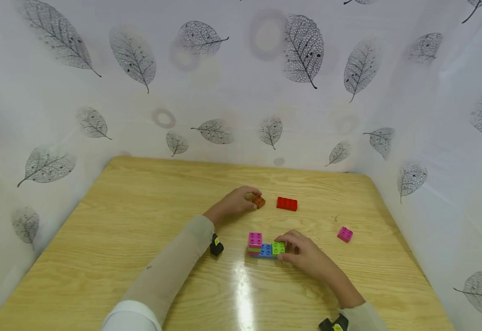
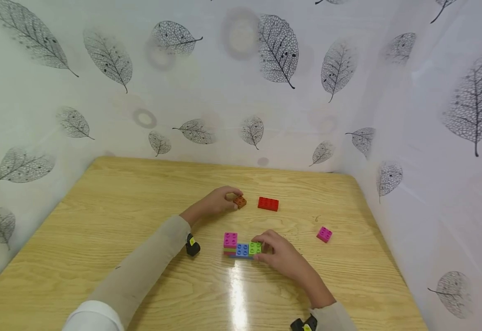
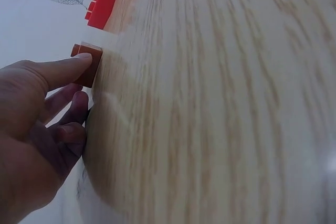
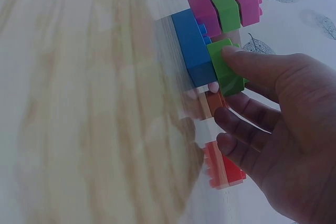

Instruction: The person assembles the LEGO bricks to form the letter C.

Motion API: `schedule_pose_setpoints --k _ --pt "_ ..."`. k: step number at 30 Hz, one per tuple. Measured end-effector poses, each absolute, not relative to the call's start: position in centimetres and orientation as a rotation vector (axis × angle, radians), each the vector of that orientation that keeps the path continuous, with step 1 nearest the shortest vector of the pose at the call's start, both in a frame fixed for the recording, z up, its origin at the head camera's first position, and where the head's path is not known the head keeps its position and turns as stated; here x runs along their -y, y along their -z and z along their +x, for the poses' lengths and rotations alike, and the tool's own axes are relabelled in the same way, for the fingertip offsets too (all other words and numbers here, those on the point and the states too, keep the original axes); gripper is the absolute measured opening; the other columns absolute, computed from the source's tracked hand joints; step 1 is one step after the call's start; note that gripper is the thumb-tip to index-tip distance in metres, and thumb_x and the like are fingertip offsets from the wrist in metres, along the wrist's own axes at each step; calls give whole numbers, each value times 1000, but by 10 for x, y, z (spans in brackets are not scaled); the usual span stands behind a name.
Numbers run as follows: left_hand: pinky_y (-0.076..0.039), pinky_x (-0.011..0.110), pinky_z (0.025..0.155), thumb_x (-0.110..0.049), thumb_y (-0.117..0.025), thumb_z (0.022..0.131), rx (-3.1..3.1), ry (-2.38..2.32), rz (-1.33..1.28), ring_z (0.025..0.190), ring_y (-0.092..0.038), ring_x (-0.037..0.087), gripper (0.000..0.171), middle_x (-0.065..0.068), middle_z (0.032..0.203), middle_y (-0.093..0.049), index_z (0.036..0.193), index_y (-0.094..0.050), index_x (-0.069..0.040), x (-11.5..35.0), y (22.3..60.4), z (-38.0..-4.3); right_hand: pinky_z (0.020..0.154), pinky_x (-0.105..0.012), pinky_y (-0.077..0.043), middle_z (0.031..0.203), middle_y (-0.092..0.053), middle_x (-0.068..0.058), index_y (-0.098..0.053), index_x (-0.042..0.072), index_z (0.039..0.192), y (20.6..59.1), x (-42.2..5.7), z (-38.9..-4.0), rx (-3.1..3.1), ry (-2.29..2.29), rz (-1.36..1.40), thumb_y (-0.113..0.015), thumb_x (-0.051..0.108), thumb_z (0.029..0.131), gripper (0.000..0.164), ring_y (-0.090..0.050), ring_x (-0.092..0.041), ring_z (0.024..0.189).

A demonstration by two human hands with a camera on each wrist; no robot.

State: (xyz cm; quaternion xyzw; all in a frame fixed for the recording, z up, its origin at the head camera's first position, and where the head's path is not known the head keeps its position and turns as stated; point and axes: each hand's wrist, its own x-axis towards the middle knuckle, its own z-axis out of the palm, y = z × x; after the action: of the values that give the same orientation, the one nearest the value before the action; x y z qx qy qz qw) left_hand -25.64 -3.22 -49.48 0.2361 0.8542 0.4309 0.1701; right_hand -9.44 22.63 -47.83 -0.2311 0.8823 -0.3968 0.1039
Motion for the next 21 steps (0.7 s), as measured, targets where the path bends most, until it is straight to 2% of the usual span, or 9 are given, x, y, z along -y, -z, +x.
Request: schedule_pose_setpoints --k 6,13,21 --pt "-29 54 119 -19 -68 96 -2417 -1249 638 144 -40 27 32 3 145 -55 128 -65 -21 31 494 -254 75 -24 -49 111 -59 5 -63 23 127 477 -227 -94 -2595 1174 -680 -72 32 94 35 -56 -12 92" --pt "-35 54 115 -23 -71 95 -2407 -1274 609 140 -45 27 28 0 142 -57 122 -66 -24 32 496 -252 74 -24 -49 110 -59 7 -64 25 127 476 -226 -94 -2603 1176 -677 -72 32 94 34 -55 -10 91" --pt "-48 45 100 -21 -72 94 -2337 -1365 582 120 -58 25 30 3 135 -61 123 -67 -20 37 495 -244 75 -24 -49 109 -59 7 -63 25 127 478 -227 -95 -2601 1165 -673 -72 33 94 36 -55 -10 90"
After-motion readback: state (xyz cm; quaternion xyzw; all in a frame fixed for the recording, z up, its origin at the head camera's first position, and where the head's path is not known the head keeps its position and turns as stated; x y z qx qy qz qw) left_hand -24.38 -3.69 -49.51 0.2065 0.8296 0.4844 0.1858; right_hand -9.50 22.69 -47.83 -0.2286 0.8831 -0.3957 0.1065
